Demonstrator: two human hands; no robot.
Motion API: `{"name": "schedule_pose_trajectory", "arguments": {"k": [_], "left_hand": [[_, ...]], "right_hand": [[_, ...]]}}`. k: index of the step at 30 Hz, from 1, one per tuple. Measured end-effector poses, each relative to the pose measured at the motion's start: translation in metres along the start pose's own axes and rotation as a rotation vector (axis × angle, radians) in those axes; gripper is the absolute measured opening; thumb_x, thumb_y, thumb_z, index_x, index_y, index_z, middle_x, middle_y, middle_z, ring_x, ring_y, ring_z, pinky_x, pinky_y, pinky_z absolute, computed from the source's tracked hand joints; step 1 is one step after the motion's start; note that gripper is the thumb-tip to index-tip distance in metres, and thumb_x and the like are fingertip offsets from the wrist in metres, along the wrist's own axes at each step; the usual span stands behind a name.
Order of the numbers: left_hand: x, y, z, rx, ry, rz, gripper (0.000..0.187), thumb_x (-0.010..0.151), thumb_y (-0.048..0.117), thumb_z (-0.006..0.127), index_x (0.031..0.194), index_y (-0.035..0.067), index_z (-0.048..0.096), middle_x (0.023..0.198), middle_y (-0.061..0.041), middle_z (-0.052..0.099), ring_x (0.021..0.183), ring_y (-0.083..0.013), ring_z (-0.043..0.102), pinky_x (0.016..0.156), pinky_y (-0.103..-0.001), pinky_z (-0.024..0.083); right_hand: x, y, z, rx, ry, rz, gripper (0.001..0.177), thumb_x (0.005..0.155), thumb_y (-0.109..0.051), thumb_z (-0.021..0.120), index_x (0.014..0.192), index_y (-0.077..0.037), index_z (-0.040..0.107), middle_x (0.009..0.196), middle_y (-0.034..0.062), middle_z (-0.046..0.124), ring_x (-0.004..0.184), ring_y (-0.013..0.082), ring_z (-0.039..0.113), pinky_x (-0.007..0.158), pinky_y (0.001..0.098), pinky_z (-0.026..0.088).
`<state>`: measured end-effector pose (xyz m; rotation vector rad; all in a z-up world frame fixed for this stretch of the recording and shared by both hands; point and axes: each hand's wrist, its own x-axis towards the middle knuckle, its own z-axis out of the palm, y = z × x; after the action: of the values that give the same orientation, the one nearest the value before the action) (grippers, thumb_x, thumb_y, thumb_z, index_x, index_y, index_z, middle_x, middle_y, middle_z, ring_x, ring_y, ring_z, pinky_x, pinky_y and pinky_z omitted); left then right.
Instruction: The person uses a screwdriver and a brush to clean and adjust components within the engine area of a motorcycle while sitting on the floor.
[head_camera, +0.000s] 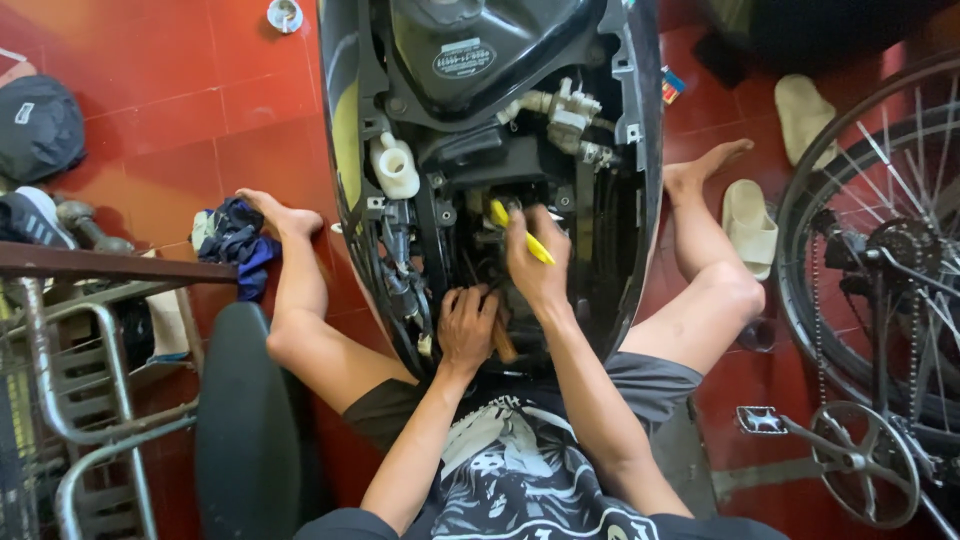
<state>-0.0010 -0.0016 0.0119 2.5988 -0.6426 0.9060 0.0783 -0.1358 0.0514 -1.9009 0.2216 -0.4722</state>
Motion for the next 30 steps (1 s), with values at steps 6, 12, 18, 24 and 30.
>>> {"name": "schedule_pose_trajectory", "arguments": {"k": [6,12,18,24,30], "left_hand": [[-0.017,-0.004,0.010,-0.052,0.055,-0.001,0.009,0.088,0.016,0.063,0.096,0.014,0.067,0.093,-0.004,0.056,0.078,-0.0184,0.065,0.094,-0.038,0.051],[-0.017,-0.008,0.011,-0.158,0.170,-0.005,0.012,0.081,0.009,0.067,0.093,0.009,0.069,0.086,-0.006,0.055,0.077,-0.0233,0.065,0.091,-0.040,0.055],[-0.017,-0.005,0.014,-0.175,0.235,-0.023,0.012,0.077,0.005,0.066,0.088,0.008,0.069,0.082,-0.005,0.053,0.073,-0.0227,0.063,0.086,-0.039,0.058],[-0.005,-0.006,0.004,-0.172,0.209,0.003,0.010,0.079,0.005,0.067,0.089,0.007,0.068,0.083,-0.008,0.056,0.075,-0.0265,0.065,0.085,-0.042,0.058],[-0.007,-0.004,0.001,-0.205,0.189,0.005,0.004,0.084,0.005,0.067,0.087,0.006,0.067,0.083,-0.009,0.056,0.074,-0.0261,0.066,0.088,-0.042,0.058]], "right_hand": [[-0.018,0.007,0.011,-0.026,-0.116,0.062,0.014,0.100,-0.018,0.059,0.092,-0.010,0.066,0.069,0.0202,0.069,0.073,0.0414,0.072,0.060,0.0468,0.052],[-0.023,-0.006,-0.001,0.012,-0.275,0.050,0.015,0.097,-0.022,0.064,0.084,-0.015,0.068,0.065,0.0121,0.069,0.066,0.0291,0.072,0.057,0.0366,0.051],[-0.007,0.031,0.043,-0.336,-0.421,-0.371,0.029,0.088,-0.030,0.075,0.109,-0.013,0.063,0.085,0.0121,0.072,0.082,0.0360,0.073,0.067,0.0489,0.059],[-0.007,0.009,0.034,-0.154,-0.582,-0.152,0.024,0.090,-0.035,0.070,0.097,-0.013,0.066,0.081,0.0144,0.072,0.083,0.0422,0.072,0.065,0.0539,0.056],[-0.021,-0.005,-0.022,0.049,-0.435,0.141,0.013,0.091,-0.020,0.064,0.086,-0.011,0.073,0.070,0.0119,0.070,0.069,0.0224,0.069,0.060,0.0384,0.052]]}}
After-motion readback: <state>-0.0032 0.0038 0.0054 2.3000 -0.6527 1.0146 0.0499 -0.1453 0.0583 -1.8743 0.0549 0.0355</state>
